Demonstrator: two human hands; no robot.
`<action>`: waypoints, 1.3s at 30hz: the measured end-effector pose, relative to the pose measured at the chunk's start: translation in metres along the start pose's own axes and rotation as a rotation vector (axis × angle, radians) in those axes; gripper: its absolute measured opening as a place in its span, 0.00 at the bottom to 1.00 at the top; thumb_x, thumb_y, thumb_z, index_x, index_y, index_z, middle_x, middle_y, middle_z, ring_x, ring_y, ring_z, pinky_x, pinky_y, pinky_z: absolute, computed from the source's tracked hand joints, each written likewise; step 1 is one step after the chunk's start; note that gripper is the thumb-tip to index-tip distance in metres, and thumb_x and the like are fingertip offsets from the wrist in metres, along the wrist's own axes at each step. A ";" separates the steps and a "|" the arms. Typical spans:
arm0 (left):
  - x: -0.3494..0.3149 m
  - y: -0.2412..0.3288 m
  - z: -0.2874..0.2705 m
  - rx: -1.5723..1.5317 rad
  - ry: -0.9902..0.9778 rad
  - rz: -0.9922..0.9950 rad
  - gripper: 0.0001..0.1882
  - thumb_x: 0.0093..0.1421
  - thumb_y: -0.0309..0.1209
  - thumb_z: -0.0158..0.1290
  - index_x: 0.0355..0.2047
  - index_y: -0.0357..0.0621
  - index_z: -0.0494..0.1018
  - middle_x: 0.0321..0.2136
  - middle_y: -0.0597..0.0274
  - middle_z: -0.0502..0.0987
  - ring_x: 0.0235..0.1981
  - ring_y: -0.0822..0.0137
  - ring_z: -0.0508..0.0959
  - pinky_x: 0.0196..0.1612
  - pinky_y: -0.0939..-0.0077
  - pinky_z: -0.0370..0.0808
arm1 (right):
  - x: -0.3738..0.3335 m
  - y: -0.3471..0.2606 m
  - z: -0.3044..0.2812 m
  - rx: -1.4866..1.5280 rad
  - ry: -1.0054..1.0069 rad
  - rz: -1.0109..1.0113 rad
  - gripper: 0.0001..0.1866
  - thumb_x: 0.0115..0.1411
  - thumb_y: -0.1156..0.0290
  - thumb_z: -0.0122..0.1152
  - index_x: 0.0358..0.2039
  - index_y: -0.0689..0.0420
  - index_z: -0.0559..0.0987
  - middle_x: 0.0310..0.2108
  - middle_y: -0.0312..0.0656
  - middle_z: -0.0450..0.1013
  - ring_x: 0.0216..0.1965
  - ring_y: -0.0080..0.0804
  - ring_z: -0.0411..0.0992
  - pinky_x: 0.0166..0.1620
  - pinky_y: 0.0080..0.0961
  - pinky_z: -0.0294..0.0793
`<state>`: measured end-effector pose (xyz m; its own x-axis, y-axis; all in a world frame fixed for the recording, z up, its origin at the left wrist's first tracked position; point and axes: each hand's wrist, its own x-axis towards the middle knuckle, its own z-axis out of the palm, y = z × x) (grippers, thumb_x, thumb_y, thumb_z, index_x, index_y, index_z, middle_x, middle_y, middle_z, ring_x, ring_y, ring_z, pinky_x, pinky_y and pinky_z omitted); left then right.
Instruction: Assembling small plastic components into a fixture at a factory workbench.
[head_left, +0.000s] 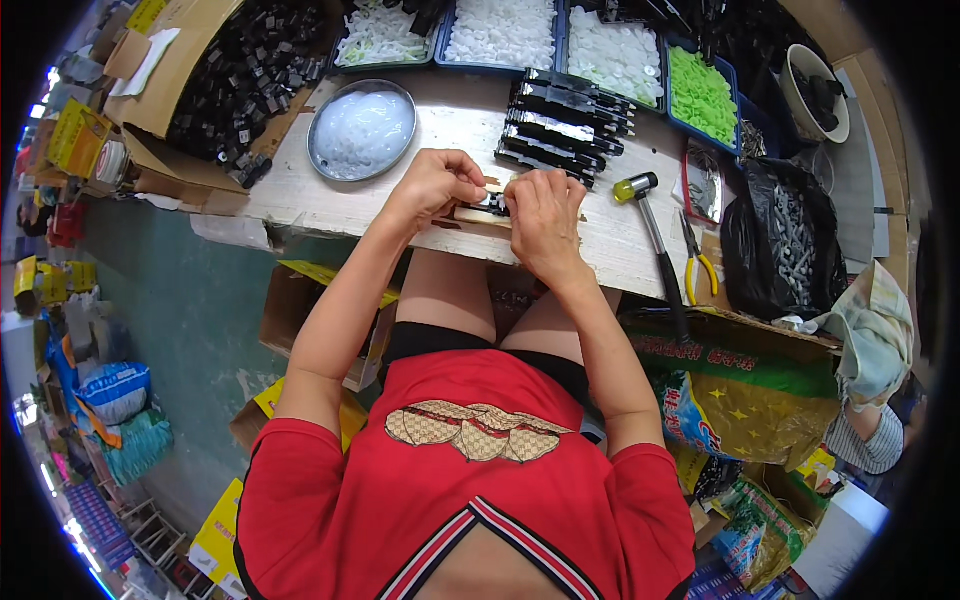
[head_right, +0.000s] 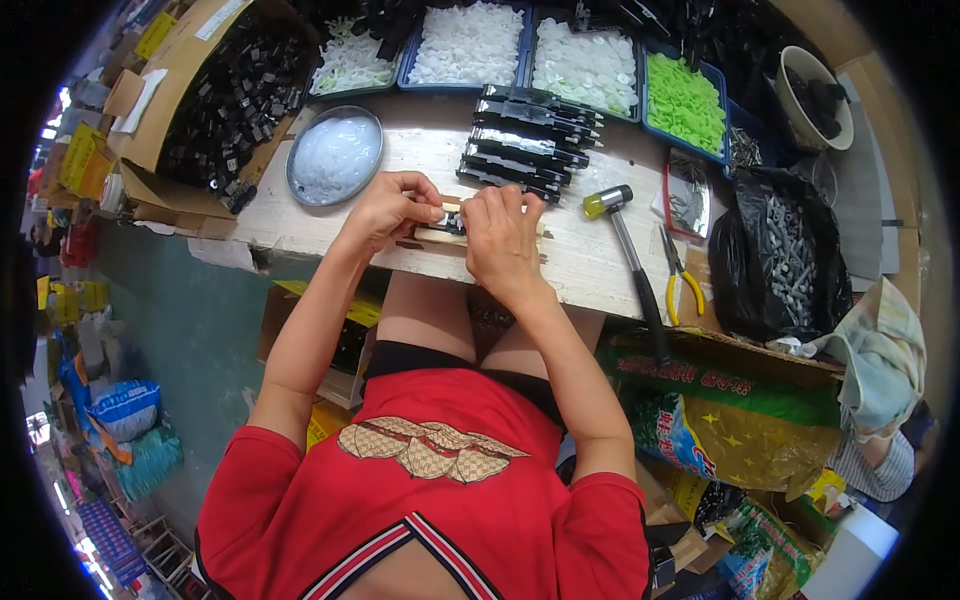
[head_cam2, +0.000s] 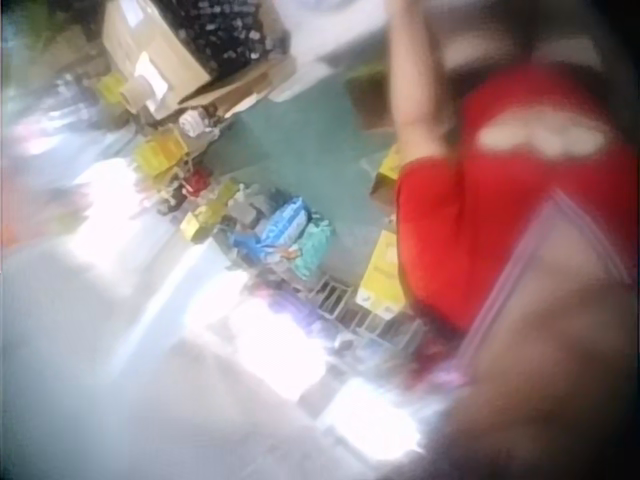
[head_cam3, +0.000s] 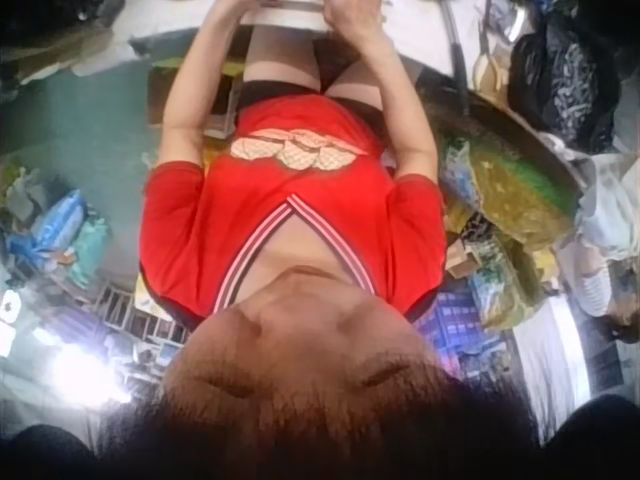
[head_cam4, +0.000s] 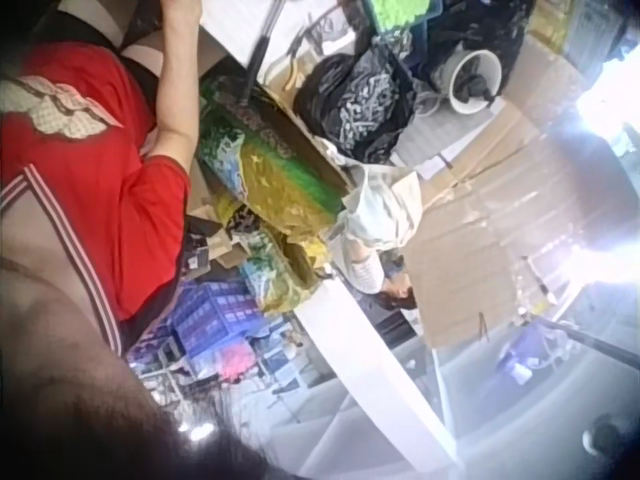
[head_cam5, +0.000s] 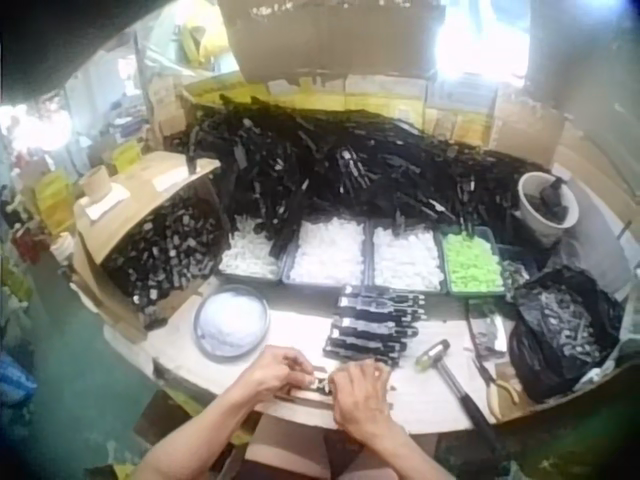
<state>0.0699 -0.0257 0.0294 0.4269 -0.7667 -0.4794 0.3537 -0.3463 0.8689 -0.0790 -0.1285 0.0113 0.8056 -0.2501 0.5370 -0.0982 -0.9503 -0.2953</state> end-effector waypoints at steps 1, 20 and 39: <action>-0.001 -0.002 0.000 -0.004 -0.002 0.002 0.06 0.44 0.16 0.57 0.23 0.37 0.73 0.16 0.68 0.71 0.11 0.81 0.63 0.11 0.86 0.53 | 0.000 0.000 0.000 -0.004 -0.002 -0.002 0.06 0.46 0.77 0.55 0.27 0.55 0.70 0.30 0.39 0.65 0.37 0.38 0.62 0.43 0.37 0.55; -0.007 0.006 0.025 0.832 0.116 0.355 0.10 0.39 0.26 0.63 0.24 0.39 0.75 0.21 0.59 0.71 0.24 0.67 0.73 0.27 0.74 0.70 | -0.003 0.026 -0.038 0.133 -0.006 0.123 0.05 0.49 0.74 0.58 0.28 0.52 0.75 0.30 0.33 0.68 0.37 0.33 0.63 0.43 0.32 0.55; 0.005 0.030 0.026 1.088 -0.078 0.304 0.09 0.42 0.26 0.61 0.24 0.37 0.73 0.21 0.58 0.74 0.22 0.66 0.74 0.27 0.73 0.71 | -0.052 0.124 -0.127 0.065 0.148 0.455 0.02 0.53 0.76 0.55 0.28 0.59 0.75 0.30 0.41 0.70 0.34 0.34 0.68 0.37 0.26 0.64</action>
<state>0.0612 -0.0541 0.0561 0.3051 -0.9178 -0.2540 -0.6843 -0.3968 0.6118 -0.2070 -0.2568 0.0472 0.5971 -0.6659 0.4473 -0.3806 -0.7260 -0.5728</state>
